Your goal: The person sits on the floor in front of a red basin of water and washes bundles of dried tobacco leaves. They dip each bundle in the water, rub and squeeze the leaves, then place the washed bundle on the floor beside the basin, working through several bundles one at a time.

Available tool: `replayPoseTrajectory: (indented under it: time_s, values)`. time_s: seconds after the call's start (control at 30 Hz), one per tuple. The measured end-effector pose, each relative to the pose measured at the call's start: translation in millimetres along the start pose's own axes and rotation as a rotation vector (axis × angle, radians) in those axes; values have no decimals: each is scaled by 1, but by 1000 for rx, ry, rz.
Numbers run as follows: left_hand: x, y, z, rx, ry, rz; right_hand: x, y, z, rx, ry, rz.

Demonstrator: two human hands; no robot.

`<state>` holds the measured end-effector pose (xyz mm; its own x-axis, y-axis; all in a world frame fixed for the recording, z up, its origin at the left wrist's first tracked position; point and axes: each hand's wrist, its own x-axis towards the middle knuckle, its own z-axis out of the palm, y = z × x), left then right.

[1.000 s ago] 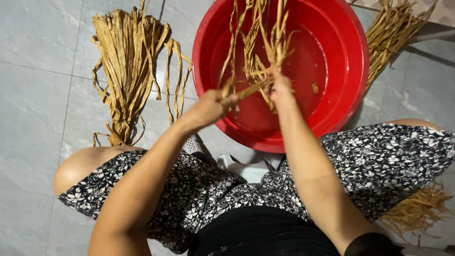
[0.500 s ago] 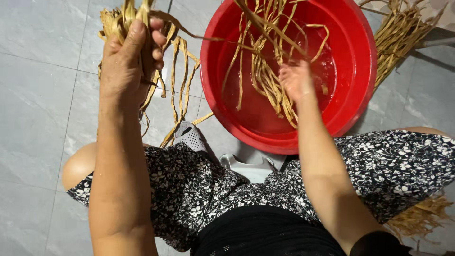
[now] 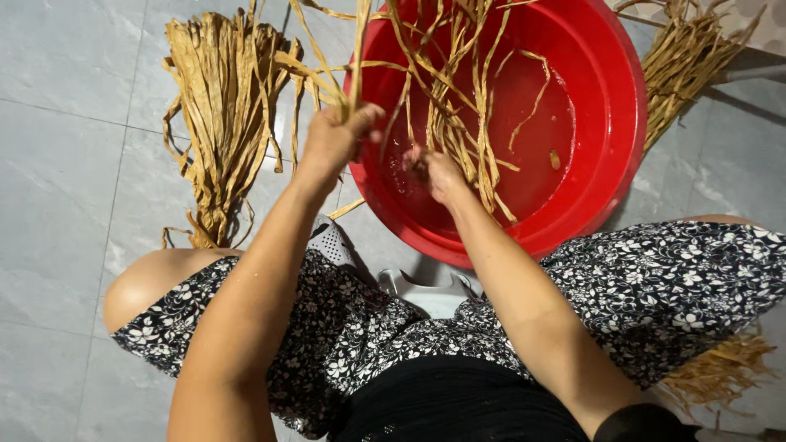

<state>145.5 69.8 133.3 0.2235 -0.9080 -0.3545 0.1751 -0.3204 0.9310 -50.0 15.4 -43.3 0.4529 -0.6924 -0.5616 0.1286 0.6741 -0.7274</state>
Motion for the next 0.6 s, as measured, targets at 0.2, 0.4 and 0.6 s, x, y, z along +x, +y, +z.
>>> replayPoseTrajectory:
  time_s: [0.2,0.4,0.6]
  values:
    - [18,-52,16,521,4,102,-12,-15,18,130,-207,-139]
    - [15,-61,17,594,-8,-19,-29,-35,30,-342,-391,-453]
    - [9,-47,11,744,97,9,-34,-47,28,-268,-16,-136]
